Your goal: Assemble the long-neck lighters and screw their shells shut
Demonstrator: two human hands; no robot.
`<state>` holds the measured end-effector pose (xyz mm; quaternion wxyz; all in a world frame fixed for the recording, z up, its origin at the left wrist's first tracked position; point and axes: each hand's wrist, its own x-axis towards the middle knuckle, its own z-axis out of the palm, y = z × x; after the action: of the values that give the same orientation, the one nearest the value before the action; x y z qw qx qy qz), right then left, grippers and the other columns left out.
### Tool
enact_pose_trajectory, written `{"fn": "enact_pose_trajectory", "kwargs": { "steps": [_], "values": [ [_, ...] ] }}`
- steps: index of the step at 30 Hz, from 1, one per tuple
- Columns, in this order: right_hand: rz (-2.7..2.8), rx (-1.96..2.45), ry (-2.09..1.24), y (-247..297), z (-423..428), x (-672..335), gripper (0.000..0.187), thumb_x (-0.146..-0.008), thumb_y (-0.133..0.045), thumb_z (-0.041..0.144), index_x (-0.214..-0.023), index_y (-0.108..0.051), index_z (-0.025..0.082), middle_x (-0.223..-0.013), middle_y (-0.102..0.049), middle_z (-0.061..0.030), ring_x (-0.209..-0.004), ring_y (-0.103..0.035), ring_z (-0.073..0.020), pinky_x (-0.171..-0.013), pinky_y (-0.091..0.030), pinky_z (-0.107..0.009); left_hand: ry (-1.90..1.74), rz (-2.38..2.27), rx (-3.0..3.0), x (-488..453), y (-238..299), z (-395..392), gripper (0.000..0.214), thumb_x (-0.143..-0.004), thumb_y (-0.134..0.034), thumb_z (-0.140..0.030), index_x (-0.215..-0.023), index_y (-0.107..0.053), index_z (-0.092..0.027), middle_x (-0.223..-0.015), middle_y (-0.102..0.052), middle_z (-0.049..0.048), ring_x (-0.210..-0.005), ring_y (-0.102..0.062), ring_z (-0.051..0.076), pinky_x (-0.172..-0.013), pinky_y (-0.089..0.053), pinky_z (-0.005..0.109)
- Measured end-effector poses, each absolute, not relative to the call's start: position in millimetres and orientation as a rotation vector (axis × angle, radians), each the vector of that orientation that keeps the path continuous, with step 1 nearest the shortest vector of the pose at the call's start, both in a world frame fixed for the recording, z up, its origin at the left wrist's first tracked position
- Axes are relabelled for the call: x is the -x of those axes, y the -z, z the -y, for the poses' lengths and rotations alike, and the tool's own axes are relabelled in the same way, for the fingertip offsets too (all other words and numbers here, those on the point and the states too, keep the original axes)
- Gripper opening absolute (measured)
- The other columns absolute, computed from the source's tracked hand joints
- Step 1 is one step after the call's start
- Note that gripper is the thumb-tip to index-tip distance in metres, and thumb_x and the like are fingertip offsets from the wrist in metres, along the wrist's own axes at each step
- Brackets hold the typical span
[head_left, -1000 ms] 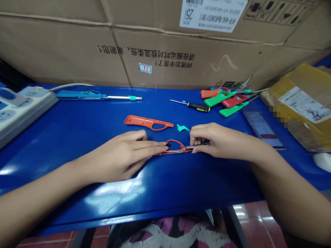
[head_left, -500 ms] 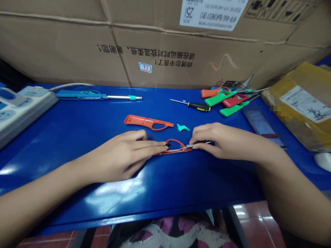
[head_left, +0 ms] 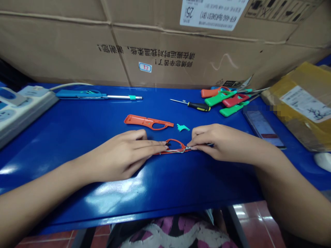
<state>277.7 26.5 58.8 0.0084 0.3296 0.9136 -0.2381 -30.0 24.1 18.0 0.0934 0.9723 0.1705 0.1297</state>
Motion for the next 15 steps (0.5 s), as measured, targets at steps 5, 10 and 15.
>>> {"fn": "enact_pose_trajectory", "kwargs": {
  "steps": [5,10,15],
  "values": [
    [-2.797,-1.089,0.553,-59.5,-21.4,-272.5,0.027,-0.096,-0.05,0.015,-0.1,-0.076,0.022,-0.093,-0.067,-0.0032,-0.076,-0.059,-0.0146,-0.068,-0.039,-0.028,-0.358,-0.524,-2.88,29.9,-18.6,-24.1,0.05,-0.097,-0.048,-0.013,-0.147,-0.048,-0.021,-0.138,-0.065,0.0073,-0.095,-0.06,0.022,-0.084,-0.053,0.037],
    [-2.792,-1.11,0.319,-58.4,-18.4,-269.3,0.025,-0.094,-0.052,0.017,-0.093,-0.076,0.022,-0.088,-0.067,-0.0028,-0.072,-0.057,-0.0159,-0.063,-0.032,-0.031,-0.382,-0.5,-2.857,28.5,-21.3,-24.9,0.051,-0.097,-0.047,-0.011,-0.147,-0.05,-0.021,-0.136,-0.067,0.0086,-0.094,-0.062,0.021,-0.083,-0.054,0.036],
    [-2.839,-1.062,0.269,-56.2,-18.9,-269.4,0.025,-0.094,-0.05,0.013,-0.084,-0.071,0.02,-0.086,-0.067,-0.0028,-0.07,-0.055,-0.0148,-0.061,-0.029,-0.031,-0.388,-0.487,-2.859,27.5,-21.9,-25.8,0.052,-0.096,-0.047,-0.01,-0.147,-0.05,-0.022,-0.136,-0.066,0.0082,-0.093,-0.063,0.02,-0.083,-0.055,0.036]
  ]
}}
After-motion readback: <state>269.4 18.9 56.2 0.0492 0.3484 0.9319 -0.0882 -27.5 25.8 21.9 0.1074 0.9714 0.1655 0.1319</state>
